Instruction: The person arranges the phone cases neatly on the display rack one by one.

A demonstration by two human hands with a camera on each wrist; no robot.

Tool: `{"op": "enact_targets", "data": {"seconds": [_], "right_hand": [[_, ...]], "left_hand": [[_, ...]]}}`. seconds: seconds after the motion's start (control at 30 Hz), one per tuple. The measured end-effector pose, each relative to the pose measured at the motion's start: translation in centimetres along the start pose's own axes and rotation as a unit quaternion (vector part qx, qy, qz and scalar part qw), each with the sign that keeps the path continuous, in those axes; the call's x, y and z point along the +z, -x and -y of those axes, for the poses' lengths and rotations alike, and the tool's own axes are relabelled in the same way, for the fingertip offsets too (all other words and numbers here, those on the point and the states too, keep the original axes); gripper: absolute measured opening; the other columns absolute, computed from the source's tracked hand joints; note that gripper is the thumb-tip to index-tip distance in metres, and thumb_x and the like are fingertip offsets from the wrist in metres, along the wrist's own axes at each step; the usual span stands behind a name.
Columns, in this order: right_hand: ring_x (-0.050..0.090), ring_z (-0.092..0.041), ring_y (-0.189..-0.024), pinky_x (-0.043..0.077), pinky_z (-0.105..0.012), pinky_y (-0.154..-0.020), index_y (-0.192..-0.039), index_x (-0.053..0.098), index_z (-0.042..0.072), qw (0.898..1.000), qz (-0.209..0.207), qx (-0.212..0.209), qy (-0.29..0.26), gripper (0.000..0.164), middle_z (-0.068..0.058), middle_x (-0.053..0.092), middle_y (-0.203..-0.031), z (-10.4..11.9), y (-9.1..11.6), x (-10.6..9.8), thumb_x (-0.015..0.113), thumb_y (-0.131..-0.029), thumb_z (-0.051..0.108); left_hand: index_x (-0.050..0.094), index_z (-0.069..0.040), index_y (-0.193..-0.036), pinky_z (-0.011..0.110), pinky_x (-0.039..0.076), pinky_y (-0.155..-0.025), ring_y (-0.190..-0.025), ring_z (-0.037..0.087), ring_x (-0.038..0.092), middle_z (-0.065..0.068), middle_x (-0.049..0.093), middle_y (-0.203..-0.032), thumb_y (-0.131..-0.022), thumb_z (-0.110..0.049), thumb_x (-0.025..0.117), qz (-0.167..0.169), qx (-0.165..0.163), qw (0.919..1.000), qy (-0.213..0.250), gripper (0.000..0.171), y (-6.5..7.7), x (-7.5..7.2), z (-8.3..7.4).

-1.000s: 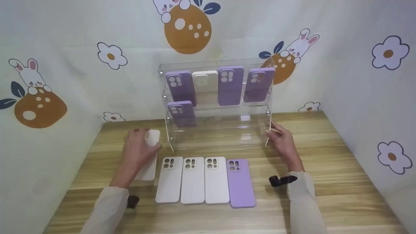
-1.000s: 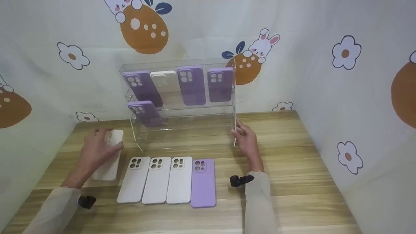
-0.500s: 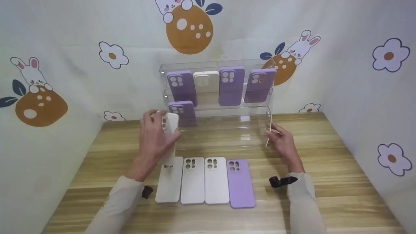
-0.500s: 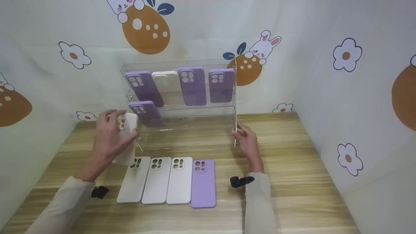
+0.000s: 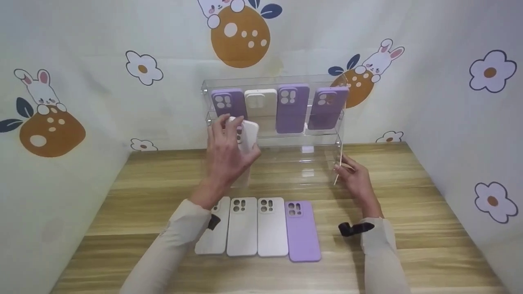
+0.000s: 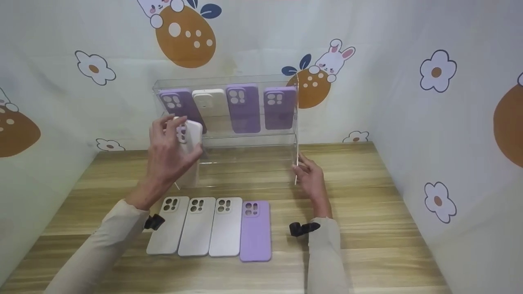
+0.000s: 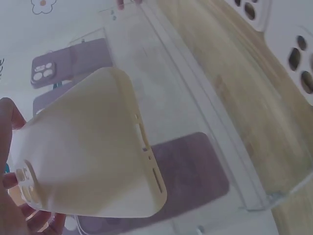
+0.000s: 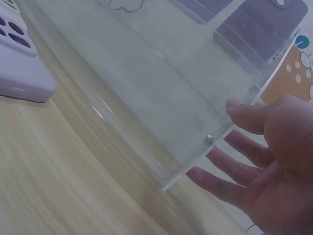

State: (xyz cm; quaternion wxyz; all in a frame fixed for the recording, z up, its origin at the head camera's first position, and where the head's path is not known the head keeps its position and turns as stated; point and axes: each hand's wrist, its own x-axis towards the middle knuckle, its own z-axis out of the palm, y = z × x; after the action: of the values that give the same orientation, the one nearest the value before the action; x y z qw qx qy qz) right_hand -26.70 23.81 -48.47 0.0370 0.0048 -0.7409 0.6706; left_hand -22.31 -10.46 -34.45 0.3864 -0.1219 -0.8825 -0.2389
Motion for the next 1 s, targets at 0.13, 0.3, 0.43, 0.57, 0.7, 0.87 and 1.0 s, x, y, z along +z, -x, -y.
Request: {"op": "enact_targets", "data": {"seconds": [0.13, 0.3, 0.43, 0.57, 0.7, 0.87, 1.0], "right_hand": [[0.066, -0.001, -0.1, 0.062, -0.03, -0.086, -0.15, 0.045, 0.009, 1.0, -0.002, 0.001, -0.003, 0.055, -0.019, 0.051, -0.144, -0.1, -0.1, 0.0, 0.062, -0.097, 0.007], [0.067, -0.002, -0.101, 0.062, -0.029, -0.086, -0.15, 0.044, 0.006, 1.0, 0.0, -0.007, -0.004, 0.056, -0.023, 0.05, -0.144, -0.3, -0.2, -0.1, 0.062, -0.097, 0.007], [0.068, -0.007, -0.105, 0.062, -0.033, -0.088, -0.149, 0.044, 0.005, 1.0, -0.001, -0.011, -0.006, 0.056, -0.026, 0.049, -0.145, -0.5, -0.3, -0.2, 0.062, -0.097, 0.006], [0.067, -0.009, -0.109, 0.061, -0.034, -0.091, -0.15, 0.043, 0.005, 1.0, 0.005, -0.008, -0.001, 0.056, -0.024, 0.049, -0.146, -0.3, -0.3, -0.2, 0.062, -0.098, 0.007], [0.067, -0.002, -0.104, 0.061, -0.034, -0.091, -0.15, 0.044, 0.004, 1.0, 0.002, -0.009, 0.01, 0.055, -0.024, 0.05, -0.146, 0.0, 0.0, -0.1, 0.061, -0.098, 0.008], [0.069, -0.005, -0.101, 0.062, -0.031, -0.086, -0.148, 0.046, 0.003, 1.0, -0.005, -0.01, 0.008, 0.053, -0.025, 0.053, -0.142, -0.1, 0.0, -0.1, 0.062, -0.098, 0.007], [0.07, -0.008, -0.1, 0.062, -0.029, -0.082, -0.148, 0.047, 0.003, 1.0, -0.007, -0.01, 0.005, 0.053, -0.025, 0.054, -0.14, -0.1, -0.1, 0.0, 0.062, -0.097, 0.006]], "left_hand": [[0.058, -0.006, -0.129, 0.045, 0.054, -0.096, -0.117, 0.037, 0.051, 0.024, 0.051, -0.133, -0.074, -0.033, 0.077, -0.015, 0.014, 0.9998, 0.006, 0.064, -1.3, 0.6, -1.6], [0.058, -0.006, -0.127, 0.043, 0.054, -0.094, -0.112, 0.035, 0.052, 0.023, 0.05, -0.131, -0.074, -0.034, 0.076, -0.029, 0.025, 0.9989, 0.027, 0.063, -2.9, 1.9, -3.2], [0.058, -0.006, -0.127, 0.042, 0.053, -0.094, -0.111, 0.035, 0.051, 0.023, 0.05, -0.129, -0.074, -0.033, 0.075, -0.043, 0.031, 0.9981, 0.031, 0.062, -3.8, 2.8, -4.2], [0.058, -0.009, -0.129, 0.042, 0.052, -0.094, -0.112, 0.034, 0.05, 0.022, 0.048, -0.13, -0.075, -0.033, 0.074, -0.045, 0.019, 0.9984, 0.029, 0.061, -4.5, 3.7, -4.8], [0.058, -0.01, -0.129, 0.041, 0.052, -0.094, -0.114, 0.034, 0.049, 0.023, 0.047, -0.133, -0.076, -0.034, 0.074, -0.047, -0.005, 0.9986, 0.025, 0.06, -5.0, 4.5, -5.0], [0.057, -0.007, -0.129, 0.041, 0.051, -0.096, -0.115, 0.034, 0.048, 0.022, 0.046, -0.131, -0.076, -0.034, 0.075, -0.068, -0.032, 0.9971, 0.009, 0.062, -5.5, 5.4, -4.9], [0.056, -0.007, -0.128, 0.042, 0.05, -0.099, -0.117, 0.035, 0.048, 0.021, 0.044, -0.132, -0.075, -0.033, 0.076, -0.086, -0.058, 0.9947, 0.006, 0.062, -5.8, 6.1, -4.6]]}}
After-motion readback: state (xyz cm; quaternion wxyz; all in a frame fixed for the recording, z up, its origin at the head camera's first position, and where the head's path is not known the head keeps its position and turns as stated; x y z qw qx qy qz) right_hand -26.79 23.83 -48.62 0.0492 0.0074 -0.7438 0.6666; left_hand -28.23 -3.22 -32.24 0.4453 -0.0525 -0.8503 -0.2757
